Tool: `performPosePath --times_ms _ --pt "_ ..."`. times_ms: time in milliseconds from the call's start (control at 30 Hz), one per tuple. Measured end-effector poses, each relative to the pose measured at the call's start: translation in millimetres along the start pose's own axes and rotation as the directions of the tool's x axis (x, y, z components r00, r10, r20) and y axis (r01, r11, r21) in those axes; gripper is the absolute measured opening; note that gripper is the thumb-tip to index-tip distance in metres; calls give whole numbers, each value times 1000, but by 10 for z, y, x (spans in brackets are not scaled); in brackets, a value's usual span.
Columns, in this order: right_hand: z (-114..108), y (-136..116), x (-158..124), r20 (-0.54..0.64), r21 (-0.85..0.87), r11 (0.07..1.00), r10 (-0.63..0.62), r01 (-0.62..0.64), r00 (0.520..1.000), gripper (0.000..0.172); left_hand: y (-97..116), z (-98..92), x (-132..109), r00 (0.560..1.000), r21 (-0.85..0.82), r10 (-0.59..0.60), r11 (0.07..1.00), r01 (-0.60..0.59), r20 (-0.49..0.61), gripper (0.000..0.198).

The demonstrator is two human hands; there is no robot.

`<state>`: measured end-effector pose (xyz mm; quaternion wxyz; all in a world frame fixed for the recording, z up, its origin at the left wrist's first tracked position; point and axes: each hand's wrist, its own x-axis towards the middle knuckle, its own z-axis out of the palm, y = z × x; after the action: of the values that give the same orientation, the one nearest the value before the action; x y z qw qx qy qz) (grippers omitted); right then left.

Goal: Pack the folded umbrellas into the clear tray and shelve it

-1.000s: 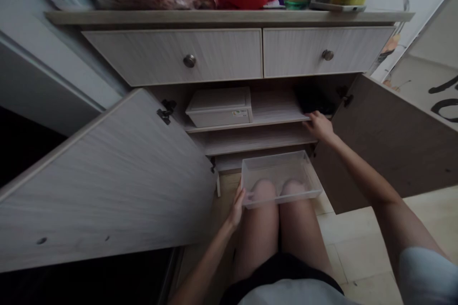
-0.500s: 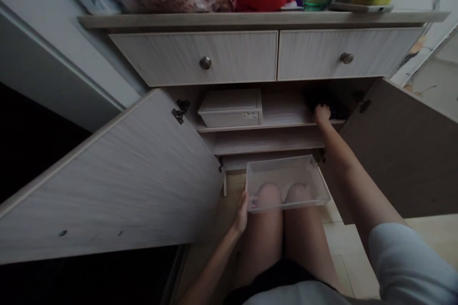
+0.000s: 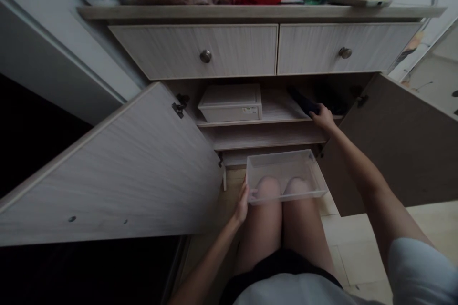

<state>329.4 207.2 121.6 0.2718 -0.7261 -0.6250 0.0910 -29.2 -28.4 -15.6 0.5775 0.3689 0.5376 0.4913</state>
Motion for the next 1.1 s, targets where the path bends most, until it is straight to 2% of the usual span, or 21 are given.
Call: performPosePath --times_ms 67,100,200,333,433,533,700,900,1100 --pt "-140 82 -262 71 177 968 -190 175 979 51 8 3 -1 1000 10 18 1000 -18 4 70" --pt "-217 124 -415 113 256 932 -291 256 950 51 15 6 -6 1000 12 28 1000 -28 5 70" --pt "-426 207 -898 254 398 826 -516 398 818 52 39 15 -30 999 13 41 999 -41 -6 68" --pt "-497 165 -1374 421 397 769 -638 502 645 44 50 38 -55 999 5 51 999 -51 0 65" --pt "-347 87 -1521 466 329 724 -683 607 563 41 35 61 -50 999 1 50 999 -50 5 69" --pt "-120 19 -1556 475 234 702 -686 672 551 42 16 75 -37 999 23 39 999 -39 -14 71" --pt "163 -62 -1551 475 105 711 -651 696 593 41 31 44 -57 999 34 53 998 -53 -1 67" --pt "298 -123 -1565 503 7 728 -595 685 627 44 96 -18 -93 997 55 70 996 -71 28 65" --pt "367 -291 -1668 498 -275 615 -566 739 657 25 108 -16 -76 998 46 55 997 -57 30 63"
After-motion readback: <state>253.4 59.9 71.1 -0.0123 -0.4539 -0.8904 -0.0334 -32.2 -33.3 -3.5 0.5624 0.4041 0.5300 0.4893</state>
